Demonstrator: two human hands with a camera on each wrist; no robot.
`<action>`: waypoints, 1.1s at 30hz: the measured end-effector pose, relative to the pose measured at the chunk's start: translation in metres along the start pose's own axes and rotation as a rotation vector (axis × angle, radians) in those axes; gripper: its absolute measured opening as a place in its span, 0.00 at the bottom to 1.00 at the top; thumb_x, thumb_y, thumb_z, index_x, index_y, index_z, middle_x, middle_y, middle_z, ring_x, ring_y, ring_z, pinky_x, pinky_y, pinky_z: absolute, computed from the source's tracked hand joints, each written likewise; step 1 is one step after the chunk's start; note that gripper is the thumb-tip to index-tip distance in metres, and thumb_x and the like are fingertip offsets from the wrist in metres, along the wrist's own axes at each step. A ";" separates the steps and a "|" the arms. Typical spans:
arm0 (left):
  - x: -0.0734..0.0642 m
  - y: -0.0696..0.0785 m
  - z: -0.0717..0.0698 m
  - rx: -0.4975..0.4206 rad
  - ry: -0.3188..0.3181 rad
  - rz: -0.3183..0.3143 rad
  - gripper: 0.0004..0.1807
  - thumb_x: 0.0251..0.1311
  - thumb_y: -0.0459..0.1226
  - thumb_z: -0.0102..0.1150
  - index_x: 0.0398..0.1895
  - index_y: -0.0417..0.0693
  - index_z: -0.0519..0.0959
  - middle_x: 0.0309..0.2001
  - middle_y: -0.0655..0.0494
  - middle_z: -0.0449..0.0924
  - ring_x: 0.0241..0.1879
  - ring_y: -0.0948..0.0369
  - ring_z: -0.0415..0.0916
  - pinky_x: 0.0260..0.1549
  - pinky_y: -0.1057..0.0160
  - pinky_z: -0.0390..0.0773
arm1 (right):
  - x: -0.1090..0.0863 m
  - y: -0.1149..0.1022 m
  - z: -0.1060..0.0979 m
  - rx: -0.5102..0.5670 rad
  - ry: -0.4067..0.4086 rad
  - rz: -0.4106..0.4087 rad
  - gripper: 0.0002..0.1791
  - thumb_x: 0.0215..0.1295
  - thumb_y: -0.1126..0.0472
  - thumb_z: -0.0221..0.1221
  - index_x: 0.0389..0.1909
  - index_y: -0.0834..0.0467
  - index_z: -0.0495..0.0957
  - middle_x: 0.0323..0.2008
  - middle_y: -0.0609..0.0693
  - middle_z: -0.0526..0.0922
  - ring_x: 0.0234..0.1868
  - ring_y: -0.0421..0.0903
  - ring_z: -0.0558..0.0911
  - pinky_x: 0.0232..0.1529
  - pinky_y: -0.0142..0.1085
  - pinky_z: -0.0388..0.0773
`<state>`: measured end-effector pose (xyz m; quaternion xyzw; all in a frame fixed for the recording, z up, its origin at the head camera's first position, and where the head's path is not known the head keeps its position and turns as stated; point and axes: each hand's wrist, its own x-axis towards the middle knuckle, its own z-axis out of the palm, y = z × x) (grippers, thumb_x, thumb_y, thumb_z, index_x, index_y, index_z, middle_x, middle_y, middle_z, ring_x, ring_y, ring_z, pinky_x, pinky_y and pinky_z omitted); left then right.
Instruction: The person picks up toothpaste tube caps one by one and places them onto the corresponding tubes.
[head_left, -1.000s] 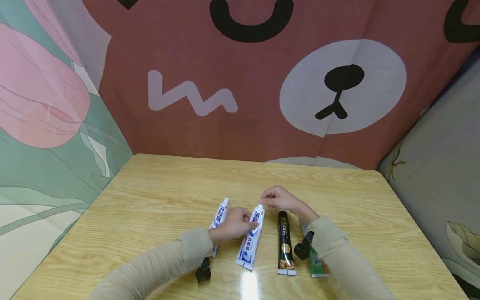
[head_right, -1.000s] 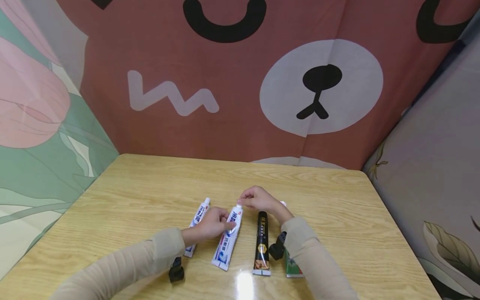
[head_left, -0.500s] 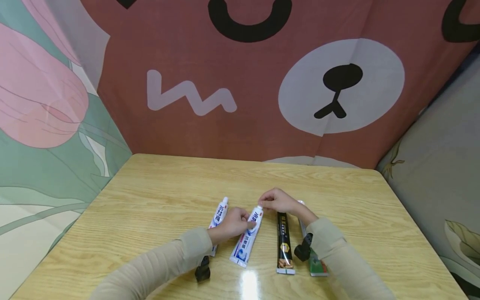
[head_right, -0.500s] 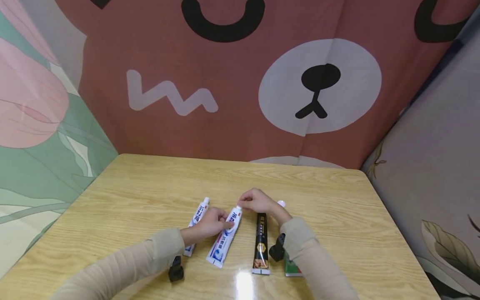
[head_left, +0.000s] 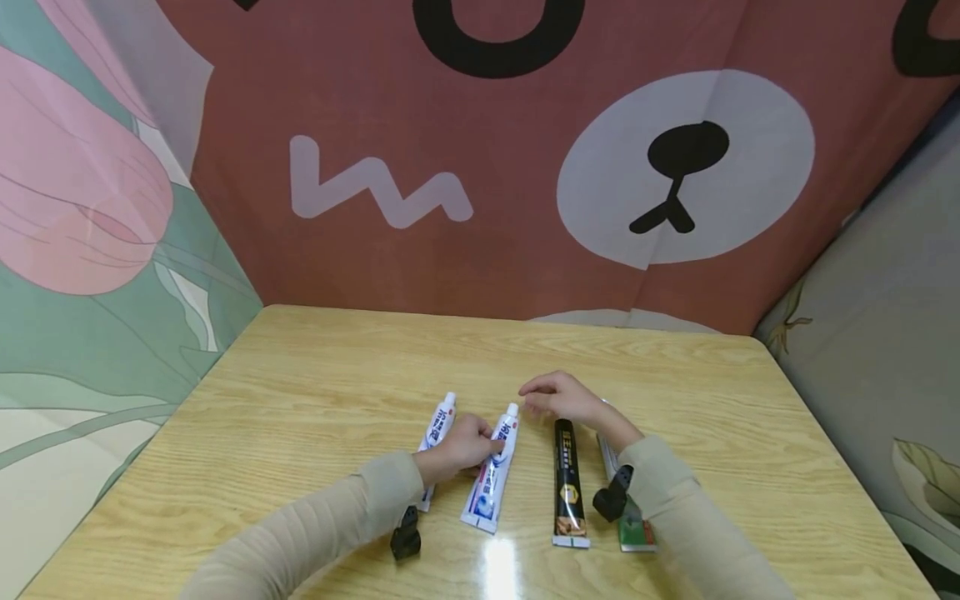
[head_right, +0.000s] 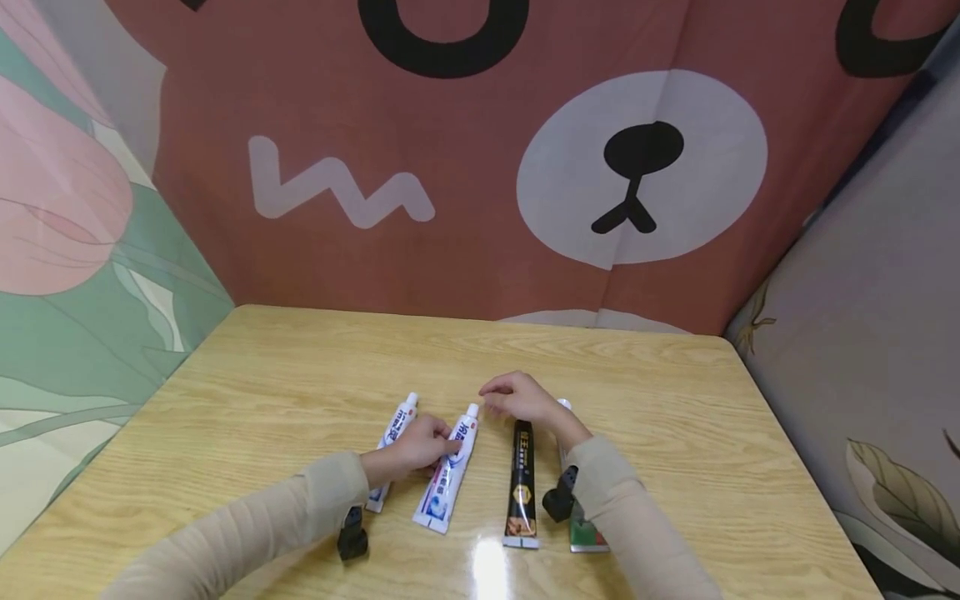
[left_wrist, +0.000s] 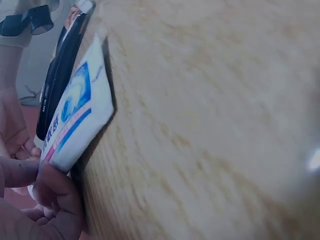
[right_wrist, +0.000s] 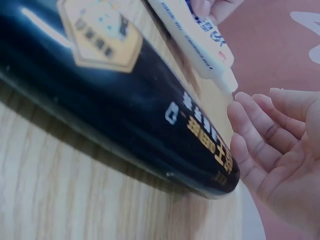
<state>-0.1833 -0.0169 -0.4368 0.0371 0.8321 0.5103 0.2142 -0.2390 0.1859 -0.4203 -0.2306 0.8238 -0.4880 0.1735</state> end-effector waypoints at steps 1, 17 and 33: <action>-0.001 0.001 0.000 0.007 0.001 0.001 0.13 0.57 0.33 0.57 0.16 0.42 0.70 0.14 0.56 0.68 0.12 0.66 0.62 0.09 0.73 0.64 | -0.001 0.000 -0.001 0.008 0.003 0.000 0.17 0.67 0.65 0.49 0.50 0.74 0.71 0.34 0.64 0.80 0.34 0.57 0.79 0.30 0.44 0.77; -0.013 0.008 -0.010 -0.001 0.042 0.211 0.13 0.54 0.31 0.58 0.42 0.34 0.72 0.19 0.55 0.70 0.16 0.63 0.66 0.14 0.67 0.68 | -0.024 -0.007 -0.020 -0.063 0.050 -0.027 0.18 0.67 0.63 0.50 0.50 0.73 0.71 0.34 0.65 0.79 0.33 0.59 0.80 0.33 0.48 0.77; -0.023 0.015 0.005 -0.084 -0.037 0.245 0.19 0.49 0.32 0.64 0.43 0.32 0.72 0.25 0.54 0.75 0.18 0.62 0.73 0.15 0.65 0.75 | -0.041 -0.014 -0.047 -0.114 0.061 -0.007 0.17 0.68 0.62 0.49 0.50 0.70 0.72 0.33 0.60 0.80 0.33 0.57 0.79 0.33 0.50 0.76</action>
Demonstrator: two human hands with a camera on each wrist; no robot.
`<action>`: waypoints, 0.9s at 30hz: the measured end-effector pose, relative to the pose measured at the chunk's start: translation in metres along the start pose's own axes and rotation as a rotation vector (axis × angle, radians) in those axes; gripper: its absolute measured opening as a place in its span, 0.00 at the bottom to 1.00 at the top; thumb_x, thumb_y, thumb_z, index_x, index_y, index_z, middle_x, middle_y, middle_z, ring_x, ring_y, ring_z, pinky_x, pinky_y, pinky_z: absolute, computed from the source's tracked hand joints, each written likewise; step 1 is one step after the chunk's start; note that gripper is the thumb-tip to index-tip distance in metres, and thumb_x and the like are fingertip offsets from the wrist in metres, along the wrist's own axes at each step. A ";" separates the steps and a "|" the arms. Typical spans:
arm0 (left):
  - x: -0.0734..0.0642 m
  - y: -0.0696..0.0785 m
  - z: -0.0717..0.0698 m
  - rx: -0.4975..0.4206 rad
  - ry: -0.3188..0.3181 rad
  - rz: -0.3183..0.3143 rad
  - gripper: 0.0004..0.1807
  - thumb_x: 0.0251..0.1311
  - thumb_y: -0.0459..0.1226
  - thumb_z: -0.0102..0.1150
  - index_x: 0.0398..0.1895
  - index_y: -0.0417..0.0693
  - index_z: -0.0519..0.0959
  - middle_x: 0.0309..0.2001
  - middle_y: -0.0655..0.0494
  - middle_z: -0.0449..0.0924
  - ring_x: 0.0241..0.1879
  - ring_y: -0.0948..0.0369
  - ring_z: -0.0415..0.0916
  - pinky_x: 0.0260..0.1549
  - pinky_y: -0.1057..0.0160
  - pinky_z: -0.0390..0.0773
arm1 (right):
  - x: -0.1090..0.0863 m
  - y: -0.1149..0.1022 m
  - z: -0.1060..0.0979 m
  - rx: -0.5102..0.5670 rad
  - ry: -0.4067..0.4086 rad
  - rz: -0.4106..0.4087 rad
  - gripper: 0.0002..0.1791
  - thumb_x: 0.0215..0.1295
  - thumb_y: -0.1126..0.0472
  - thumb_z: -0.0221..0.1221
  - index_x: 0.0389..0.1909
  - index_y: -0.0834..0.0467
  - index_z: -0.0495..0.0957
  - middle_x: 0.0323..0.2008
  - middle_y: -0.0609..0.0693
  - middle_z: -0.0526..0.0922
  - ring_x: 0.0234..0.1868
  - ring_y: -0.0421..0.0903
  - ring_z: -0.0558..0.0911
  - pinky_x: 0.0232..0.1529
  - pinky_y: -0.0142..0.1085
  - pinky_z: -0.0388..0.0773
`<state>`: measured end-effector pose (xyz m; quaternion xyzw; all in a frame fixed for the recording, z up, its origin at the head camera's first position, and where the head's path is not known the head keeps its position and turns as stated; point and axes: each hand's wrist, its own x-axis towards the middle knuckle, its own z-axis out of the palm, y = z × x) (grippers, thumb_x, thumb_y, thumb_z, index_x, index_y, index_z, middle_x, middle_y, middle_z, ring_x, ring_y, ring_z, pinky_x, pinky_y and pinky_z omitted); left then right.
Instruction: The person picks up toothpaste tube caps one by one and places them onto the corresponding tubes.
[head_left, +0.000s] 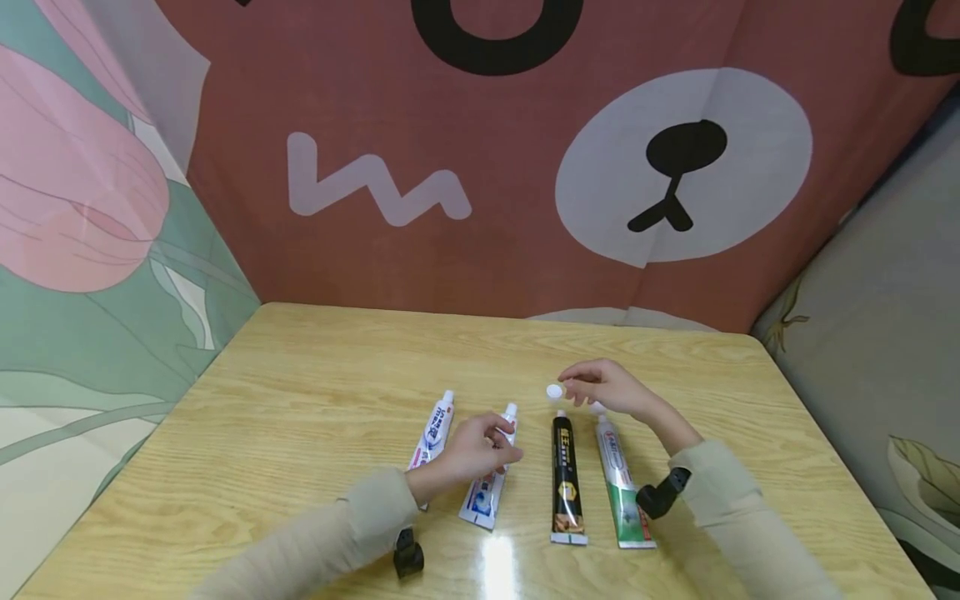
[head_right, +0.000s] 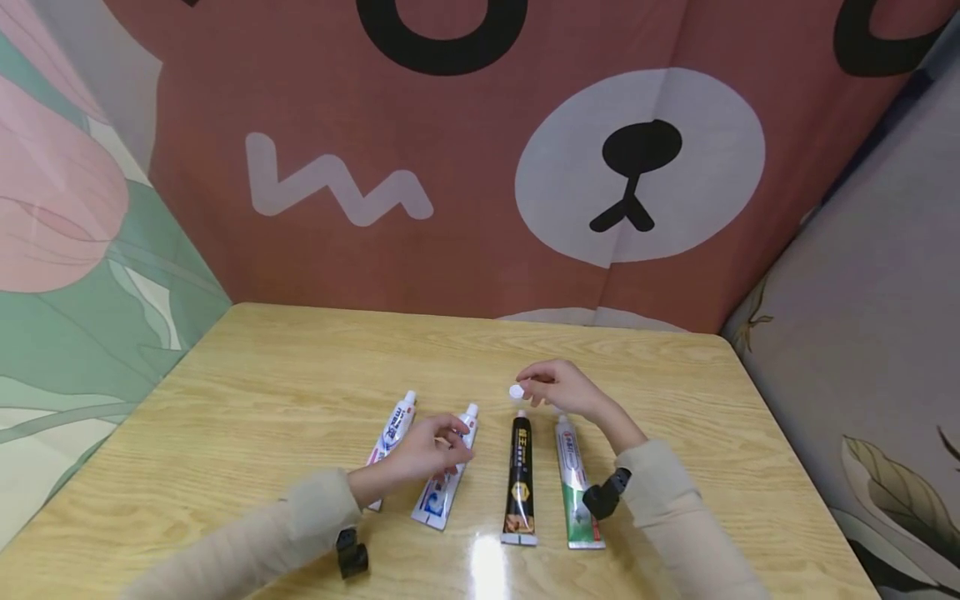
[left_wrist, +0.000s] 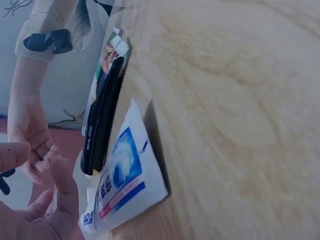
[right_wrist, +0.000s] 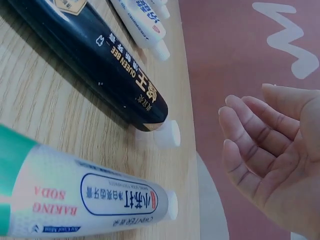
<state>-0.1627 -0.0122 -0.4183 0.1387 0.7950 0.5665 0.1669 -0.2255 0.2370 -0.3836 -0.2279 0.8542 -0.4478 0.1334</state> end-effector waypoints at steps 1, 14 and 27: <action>0.000 0.000 0.002 -0.004 -0.009 -0.008 0.20 0.49 0.32 0.65 0.44 0.32 0.72 0.26 0.53 0.75 0.19 0.61 0.74 0.15 0.64 0.76 | 0.000 0.000 -0.001 -0.002 -0.001 0.001 0.17 0.68 0.62 0.49 0.50 0.71 0.72 0.33 0.60 0.80 0.33 0.57 0.79 0.33 0.50 0.76; 0.022 0.006 0.033 -0.114 -0.065 -0.175 0.25 0.47 0.29 0.65 0.50 0.32 0.68 0.29 0.49 0.77 0.20 0.54 0.79 0.18 0.61 0.79 | 0.014 0.014 0.009 -0.136 0.071 0.001 0.16 0.61 0.65 0.57 0.46 0.72 0.74 0.31 0.57 0.81 0.30 0.51 0.79 0.30 0.37 0.75; 0.040 0.009 0.055 0.053 -0.065 -0.144 0.23 0.47 0.33 0.67 0.43 0.33 0.69 0.21 0.51 0.76 0.13 0.57 0.75 0.12 0.63 0.76 | 0.037 0.027 0.021 -0.310 0.099 0.003 0.17 0.50 0.65 0.65 0.42 0.67 0.78 0.36 0.56 0.81 0.35 0.50 0.79 0.35 0.40 0.77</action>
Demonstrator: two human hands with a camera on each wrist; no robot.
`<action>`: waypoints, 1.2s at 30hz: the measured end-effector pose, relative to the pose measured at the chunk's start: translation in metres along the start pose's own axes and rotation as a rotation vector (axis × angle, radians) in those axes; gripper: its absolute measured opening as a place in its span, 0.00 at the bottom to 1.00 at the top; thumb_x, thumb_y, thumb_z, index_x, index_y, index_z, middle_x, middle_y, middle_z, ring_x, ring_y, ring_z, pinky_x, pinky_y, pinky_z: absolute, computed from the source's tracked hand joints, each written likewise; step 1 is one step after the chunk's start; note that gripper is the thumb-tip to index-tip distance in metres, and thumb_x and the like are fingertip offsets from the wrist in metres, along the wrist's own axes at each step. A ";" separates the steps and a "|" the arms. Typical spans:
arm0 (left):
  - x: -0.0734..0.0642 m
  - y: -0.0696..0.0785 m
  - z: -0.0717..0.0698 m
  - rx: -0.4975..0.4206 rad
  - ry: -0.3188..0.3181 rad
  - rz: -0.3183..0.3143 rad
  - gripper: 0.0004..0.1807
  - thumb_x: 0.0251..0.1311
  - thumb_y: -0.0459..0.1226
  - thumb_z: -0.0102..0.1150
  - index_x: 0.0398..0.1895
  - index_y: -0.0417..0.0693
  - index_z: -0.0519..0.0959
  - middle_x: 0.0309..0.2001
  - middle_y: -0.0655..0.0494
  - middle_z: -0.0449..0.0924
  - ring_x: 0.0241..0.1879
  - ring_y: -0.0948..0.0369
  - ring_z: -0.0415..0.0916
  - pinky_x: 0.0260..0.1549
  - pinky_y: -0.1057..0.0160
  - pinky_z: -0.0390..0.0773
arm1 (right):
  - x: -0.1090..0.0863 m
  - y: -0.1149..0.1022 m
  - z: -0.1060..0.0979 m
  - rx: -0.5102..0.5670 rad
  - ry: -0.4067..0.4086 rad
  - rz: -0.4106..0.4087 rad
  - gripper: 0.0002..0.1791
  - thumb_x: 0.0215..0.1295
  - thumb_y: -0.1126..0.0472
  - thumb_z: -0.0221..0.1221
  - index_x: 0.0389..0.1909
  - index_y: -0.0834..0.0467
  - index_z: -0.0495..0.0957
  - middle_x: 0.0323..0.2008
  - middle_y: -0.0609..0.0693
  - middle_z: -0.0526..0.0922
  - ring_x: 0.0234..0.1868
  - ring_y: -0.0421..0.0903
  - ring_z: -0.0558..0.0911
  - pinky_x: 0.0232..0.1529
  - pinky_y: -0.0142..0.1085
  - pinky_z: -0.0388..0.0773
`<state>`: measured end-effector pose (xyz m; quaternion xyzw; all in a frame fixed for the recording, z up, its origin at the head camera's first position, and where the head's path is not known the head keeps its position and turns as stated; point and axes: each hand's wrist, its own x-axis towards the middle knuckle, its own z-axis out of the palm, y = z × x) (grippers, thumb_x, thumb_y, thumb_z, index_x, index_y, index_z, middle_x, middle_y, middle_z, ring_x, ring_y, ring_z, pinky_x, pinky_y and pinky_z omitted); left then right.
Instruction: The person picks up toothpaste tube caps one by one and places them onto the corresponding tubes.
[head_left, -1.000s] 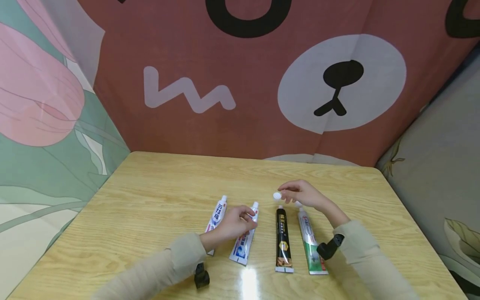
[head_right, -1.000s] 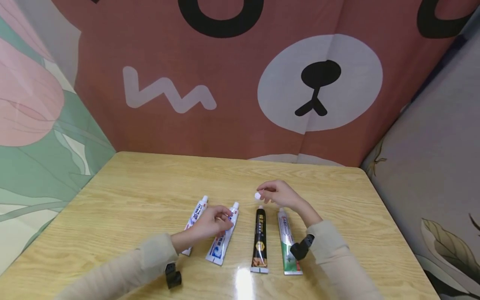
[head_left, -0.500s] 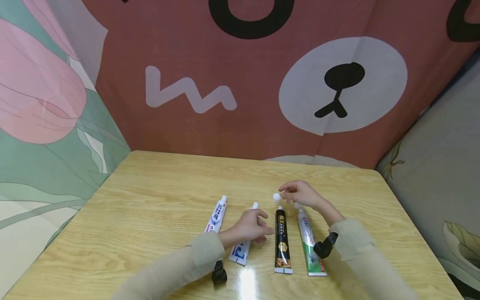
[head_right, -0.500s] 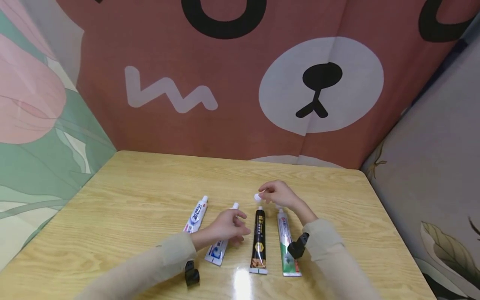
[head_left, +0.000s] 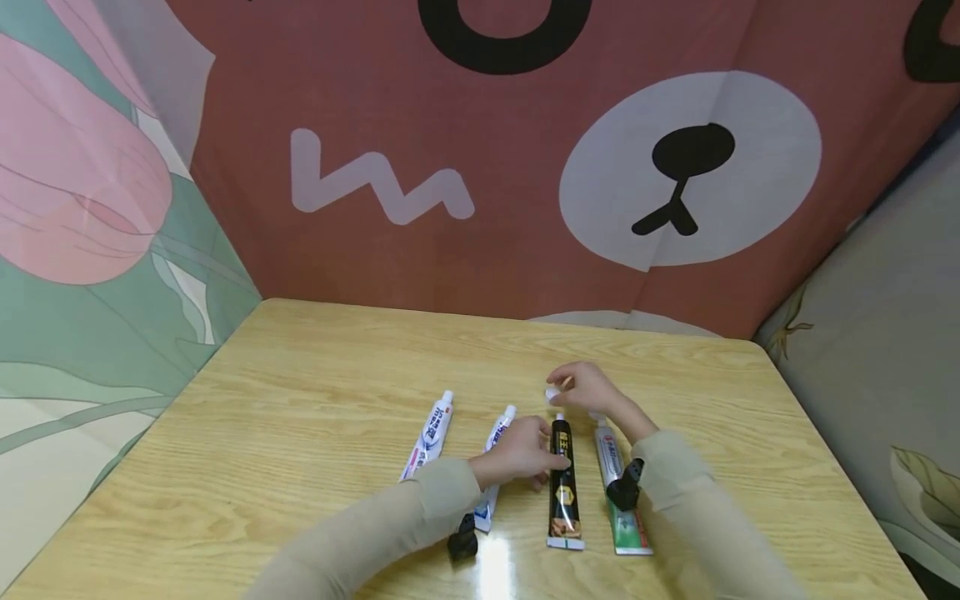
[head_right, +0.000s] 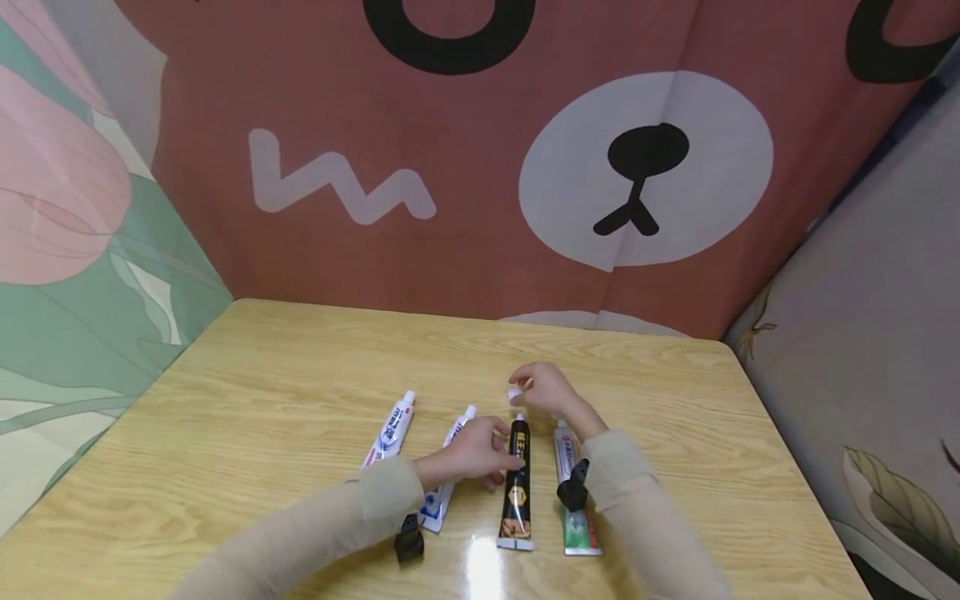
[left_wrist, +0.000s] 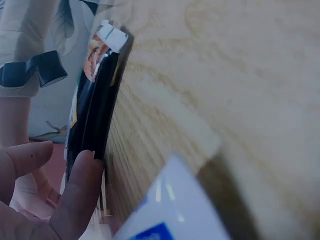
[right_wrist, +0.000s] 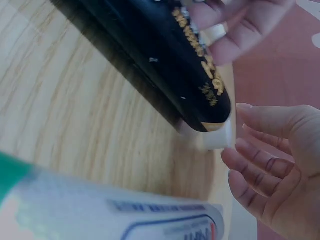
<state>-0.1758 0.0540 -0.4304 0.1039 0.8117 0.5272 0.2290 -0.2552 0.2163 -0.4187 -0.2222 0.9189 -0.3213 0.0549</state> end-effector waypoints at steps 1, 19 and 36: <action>0.001 0.000 0.001 0.026 0.006 0.002 0.22 0.46 0.34 0.68 0.41 0.34 0.70 0.20 0.52 0.76 0.12 0.57 0.75 0.11 0.64 0.76 | 0.001 0.000 0.001 -0.014 -0.004 -0.002 0.17 0.50 0.65 0.65 0.42 0.67 0.78 0.36 0.56 0.81 0.35 0.51 0.79 0.36 0.41 0.77; 0.007 0.002 0.014 0.157 0.099 0.076 0.14 0.35 0.29 0.71 0.18 0.39 0.71 0.15 0.54 0.71 0.07 0.61 0.71 0.07 0.67 0.72 | 0.002 -0.001 0.004 -0.025 0.014 0.057 0.15 0.53 0.65 0.63 0.41 0.68 0.78 0.33 0.55 0.81 0.35 0.50 0.79 0.36 0.42 0.76; 0.001 0.003 0.007 -0.034 0.088 0.051 0.21 0.37 0.20 0.66 0.37 0.33 0.69 0.25 0.48 0.79 0.24 0.60 0.77 0.20 0.66 0.76 | -0.015 0.001 -0.019 0.270 -0.026 0.139 0.11 0.62 0.62 0.55 0.37 0.68 0.77 0.25 0.55 0.79 0.30 0.55 0.77 0.28 0.38 0.72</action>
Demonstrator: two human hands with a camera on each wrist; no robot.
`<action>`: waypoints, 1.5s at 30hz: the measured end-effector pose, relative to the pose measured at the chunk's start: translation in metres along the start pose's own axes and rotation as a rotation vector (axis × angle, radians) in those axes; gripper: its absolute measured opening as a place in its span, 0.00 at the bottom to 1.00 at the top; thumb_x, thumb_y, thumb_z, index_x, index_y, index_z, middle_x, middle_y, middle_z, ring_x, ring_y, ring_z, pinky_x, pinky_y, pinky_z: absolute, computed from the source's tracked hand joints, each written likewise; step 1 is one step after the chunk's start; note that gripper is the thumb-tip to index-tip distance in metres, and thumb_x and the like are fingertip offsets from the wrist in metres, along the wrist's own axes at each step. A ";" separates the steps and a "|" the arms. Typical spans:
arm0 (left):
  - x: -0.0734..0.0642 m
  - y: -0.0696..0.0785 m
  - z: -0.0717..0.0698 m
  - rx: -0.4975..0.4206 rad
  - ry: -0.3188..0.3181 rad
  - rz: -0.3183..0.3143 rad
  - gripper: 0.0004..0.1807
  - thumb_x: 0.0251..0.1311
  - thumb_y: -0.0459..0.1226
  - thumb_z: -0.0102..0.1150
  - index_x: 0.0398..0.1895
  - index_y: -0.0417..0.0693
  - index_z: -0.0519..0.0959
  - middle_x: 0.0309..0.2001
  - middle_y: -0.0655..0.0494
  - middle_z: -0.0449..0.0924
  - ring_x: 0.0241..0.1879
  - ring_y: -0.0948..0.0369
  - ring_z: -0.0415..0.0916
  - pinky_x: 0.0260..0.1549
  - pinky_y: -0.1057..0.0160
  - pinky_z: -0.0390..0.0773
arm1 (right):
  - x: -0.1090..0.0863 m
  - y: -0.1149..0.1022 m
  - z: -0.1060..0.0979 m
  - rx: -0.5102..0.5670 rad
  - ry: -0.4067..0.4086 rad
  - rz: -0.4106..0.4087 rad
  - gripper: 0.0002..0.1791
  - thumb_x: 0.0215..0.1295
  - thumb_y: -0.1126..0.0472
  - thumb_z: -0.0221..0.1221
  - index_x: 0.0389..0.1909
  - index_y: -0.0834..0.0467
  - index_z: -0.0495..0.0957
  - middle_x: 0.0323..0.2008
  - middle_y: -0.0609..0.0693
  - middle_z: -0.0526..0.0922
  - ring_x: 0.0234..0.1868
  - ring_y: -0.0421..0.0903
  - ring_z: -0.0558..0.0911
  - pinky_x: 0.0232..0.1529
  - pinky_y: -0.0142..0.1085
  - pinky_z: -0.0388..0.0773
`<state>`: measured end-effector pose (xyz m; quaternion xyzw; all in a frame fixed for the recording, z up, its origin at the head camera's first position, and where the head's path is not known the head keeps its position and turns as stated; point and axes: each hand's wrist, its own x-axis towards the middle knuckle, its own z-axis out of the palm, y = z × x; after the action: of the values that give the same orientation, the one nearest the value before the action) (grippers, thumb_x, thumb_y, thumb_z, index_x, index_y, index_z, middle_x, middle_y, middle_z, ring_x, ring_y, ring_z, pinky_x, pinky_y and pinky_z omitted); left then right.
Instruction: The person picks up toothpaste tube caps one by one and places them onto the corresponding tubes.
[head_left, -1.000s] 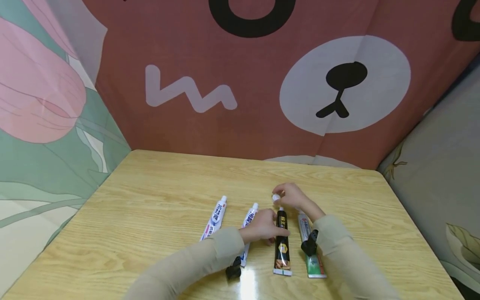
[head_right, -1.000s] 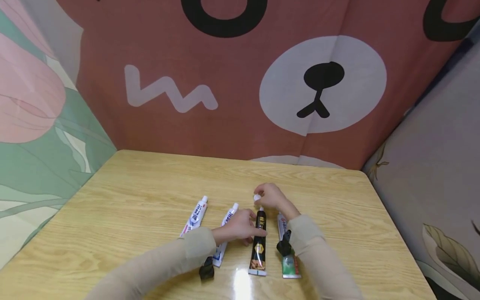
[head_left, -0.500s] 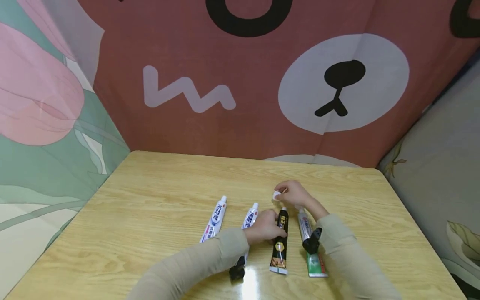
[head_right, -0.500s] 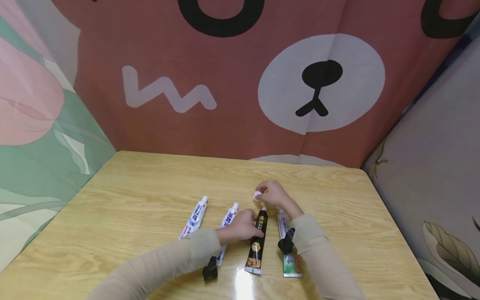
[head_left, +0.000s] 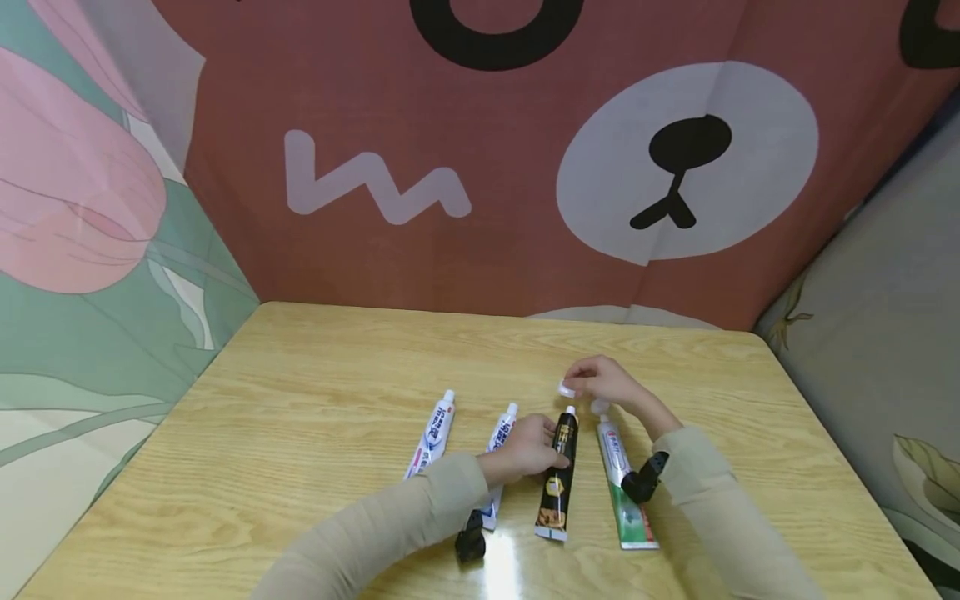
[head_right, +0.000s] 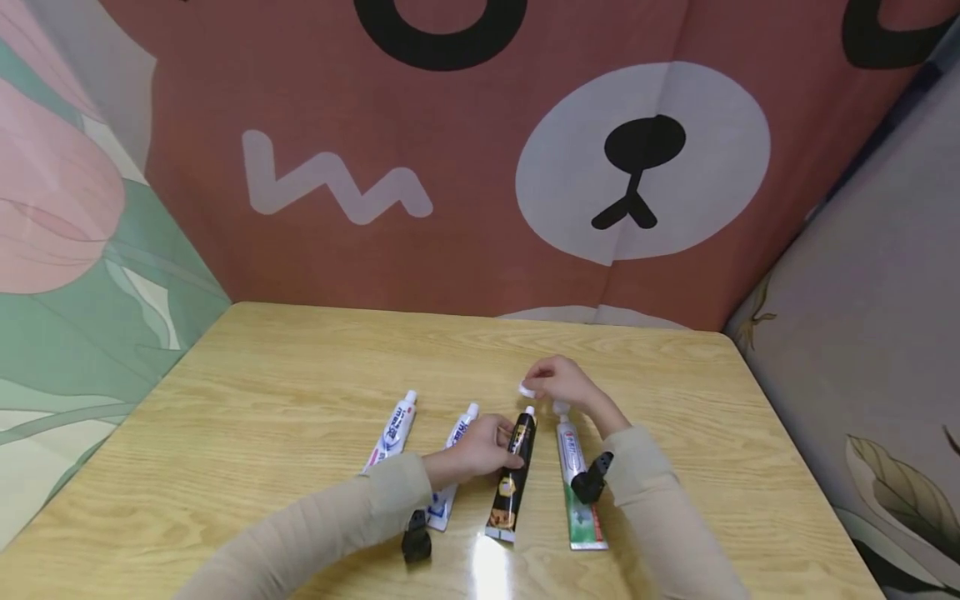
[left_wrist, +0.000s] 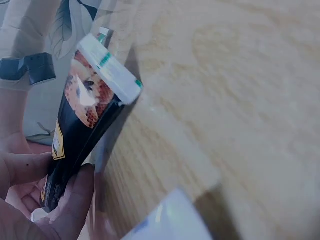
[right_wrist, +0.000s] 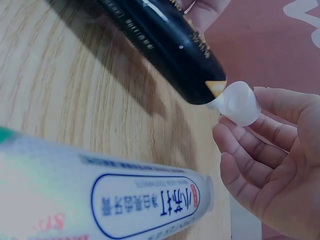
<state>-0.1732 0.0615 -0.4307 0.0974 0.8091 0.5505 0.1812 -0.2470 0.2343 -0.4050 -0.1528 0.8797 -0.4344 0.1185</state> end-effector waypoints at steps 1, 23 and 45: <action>0.000 0.001 -0.001 0.006 0.007 0.001 0.21 0.37 0.21 0.66 0.37 0.34 0.69 0.24 0.48 0.79 0.24 0.60 0.76 0.20 0.67 0.76 | -0.001 0.000 -0.001 0.007 -0.003 0.000 0.11 0.63 0.62 0.55 0.38 0.68 0.77 0.26 0.55 0.79 0.30 0.56 0.77 0.29 0.39 0.73; 0.000 0.002 -0.007 0.030 0.057 0.076 0.25 0.40 0.25 0.67 0.45 0.34 0.70 0.22 0.55 0.74 0.21 0.63 0.72 0.20 0.69 0.72 | -0.010 -0.006 -0.004 0.030 -0.057 0.024 0.13 0.64 0.60 0.54 0.41 0.67 0.78 0.24 0.50 0.79 0.30 0.55 0.77 0.31 0.43 0.75; -0.005 0.003 -0.004 0.021 0.041 0.101 0.25 0.43 0.26 0.66 0.48 0.35 0.70 0.25 0.54 0.73 0.21 0.63 0.72 0.16 0.67 0.73 | -0.017 -0.007 -0.004 -0.119 0.061 0.064 0.27 0.62 0.42 0.52 0.18 0.62 0.72 0.10 0.45 0.64 0.13 0.42 0.64 0.19 0.35 0.65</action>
<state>-0.1705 0.0573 -0.4256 0.1287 0.8123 0.5525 0.1355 -0.2318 0.2397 -0.3961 -0.1181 0.9117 -0.3817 0.0962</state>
